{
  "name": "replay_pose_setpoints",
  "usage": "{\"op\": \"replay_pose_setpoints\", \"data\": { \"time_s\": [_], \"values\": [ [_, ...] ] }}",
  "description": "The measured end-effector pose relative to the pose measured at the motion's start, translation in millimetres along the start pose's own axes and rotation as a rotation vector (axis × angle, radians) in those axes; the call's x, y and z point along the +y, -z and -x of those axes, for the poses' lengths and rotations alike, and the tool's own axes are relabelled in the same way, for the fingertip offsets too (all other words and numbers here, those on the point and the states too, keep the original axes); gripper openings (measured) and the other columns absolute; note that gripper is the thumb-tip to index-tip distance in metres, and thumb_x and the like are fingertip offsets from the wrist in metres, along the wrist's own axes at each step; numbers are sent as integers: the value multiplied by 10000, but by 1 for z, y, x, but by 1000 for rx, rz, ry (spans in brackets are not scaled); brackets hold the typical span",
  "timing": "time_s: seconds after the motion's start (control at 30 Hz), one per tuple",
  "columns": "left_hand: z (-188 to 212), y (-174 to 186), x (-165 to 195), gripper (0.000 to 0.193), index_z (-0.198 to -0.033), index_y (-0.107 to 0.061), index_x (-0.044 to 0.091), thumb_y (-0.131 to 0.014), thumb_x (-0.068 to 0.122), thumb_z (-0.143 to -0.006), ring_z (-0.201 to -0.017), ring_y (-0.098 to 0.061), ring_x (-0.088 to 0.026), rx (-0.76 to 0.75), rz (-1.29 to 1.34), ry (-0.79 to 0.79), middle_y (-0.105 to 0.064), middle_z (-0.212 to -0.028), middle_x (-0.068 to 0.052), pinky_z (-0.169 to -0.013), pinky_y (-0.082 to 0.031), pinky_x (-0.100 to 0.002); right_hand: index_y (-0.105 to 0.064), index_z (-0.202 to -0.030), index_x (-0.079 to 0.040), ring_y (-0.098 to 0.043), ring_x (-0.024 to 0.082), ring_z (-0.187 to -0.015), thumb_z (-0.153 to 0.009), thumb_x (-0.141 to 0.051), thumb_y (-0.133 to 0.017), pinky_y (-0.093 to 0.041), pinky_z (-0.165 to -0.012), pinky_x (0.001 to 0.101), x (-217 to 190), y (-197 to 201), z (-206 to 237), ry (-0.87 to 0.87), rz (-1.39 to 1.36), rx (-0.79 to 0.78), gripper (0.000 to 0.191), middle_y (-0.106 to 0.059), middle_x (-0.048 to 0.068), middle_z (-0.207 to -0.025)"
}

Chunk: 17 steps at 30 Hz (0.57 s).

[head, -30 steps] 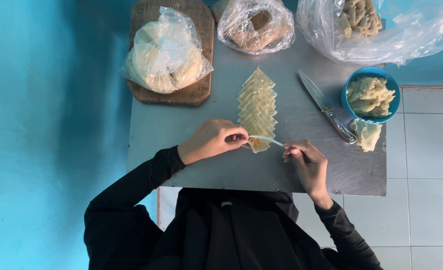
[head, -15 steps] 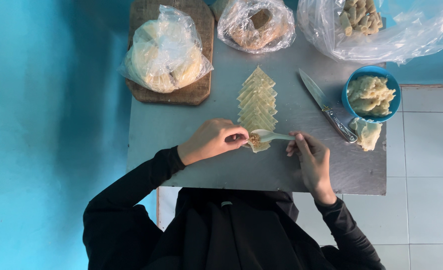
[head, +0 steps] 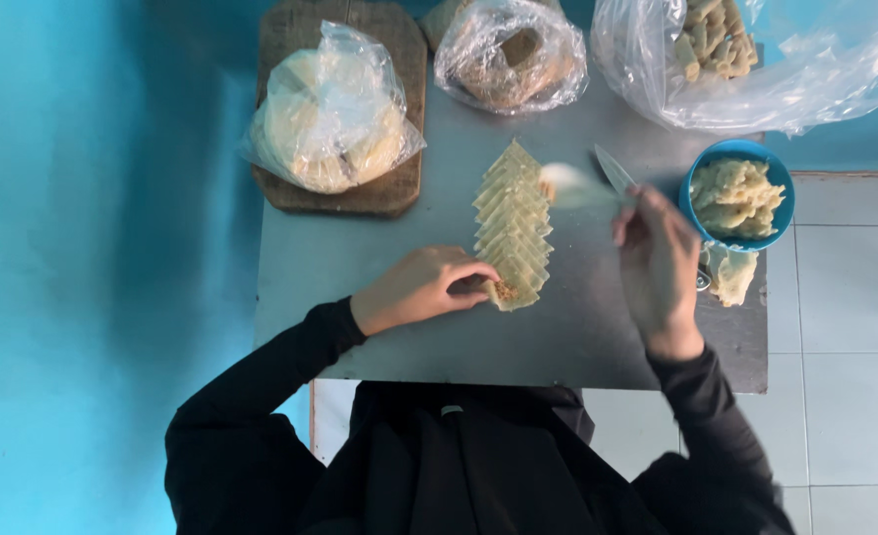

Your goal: The person takes triangular pieces of dough from a plastic-wrapped dough ball and places them one at a time in overlapping rows on a metal table, building up a woven diamond-shaped lattice pattern. Near the end, the person uses a spoon to scoop filling from a blue bowl and places it onto the dough pieces.

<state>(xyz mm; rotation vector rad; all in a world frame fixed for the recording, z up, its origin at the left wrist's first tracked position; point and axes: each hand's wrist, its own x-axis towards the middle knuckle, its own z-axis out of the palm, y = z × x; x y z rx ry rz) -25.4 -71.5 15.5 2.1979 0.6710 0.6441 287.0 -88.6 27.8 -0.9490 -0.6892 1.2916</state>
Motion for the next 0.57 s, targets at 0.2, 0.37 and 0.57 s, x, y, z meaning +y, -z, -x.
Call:
{"op": "replay_pose_setpoints", "data": {
  "time_s": [0.2, 0.37, 0.57],
  "values": [
    [0, -10, -4, 226, -1113, -697, 110, -722, 270, -956, -882, -672, -305, 27, -22, 14, -703, -950, -108, -781, -532, -421, -636, -1312, 77, -618, 108, -883, -1112, -200, -600, -540, -845, 262, 3, -43, -88, 175, 86, 13, 343, -640, 50, -983],
    [-1, -15, -7, 226, -1051, -686, 77, -730, 278, -958, -899, -677, -301, 117, -66, -97, -714, -968, -90, -810, -538, -421, -643, -1345, 46, -646, 75, -769, -1104, -284, -544, -548, -695, 242, 22, -86, -130, 251, 506, -37, 420, -704, 30, -946],
    [-1, -15, -1, 222, -1027, -687, 71, -739, 271, -947, -874, -677, -294, 152, -126, -94, -716, -938, -82, -789, -530, -419, -588, -1514, 37, -551, 69, -827, -1178, -250, -556, -469, -721, 214, 31, -71, -125, 318, 521, -135, 443, -613, 26, -966]
  ]
}}
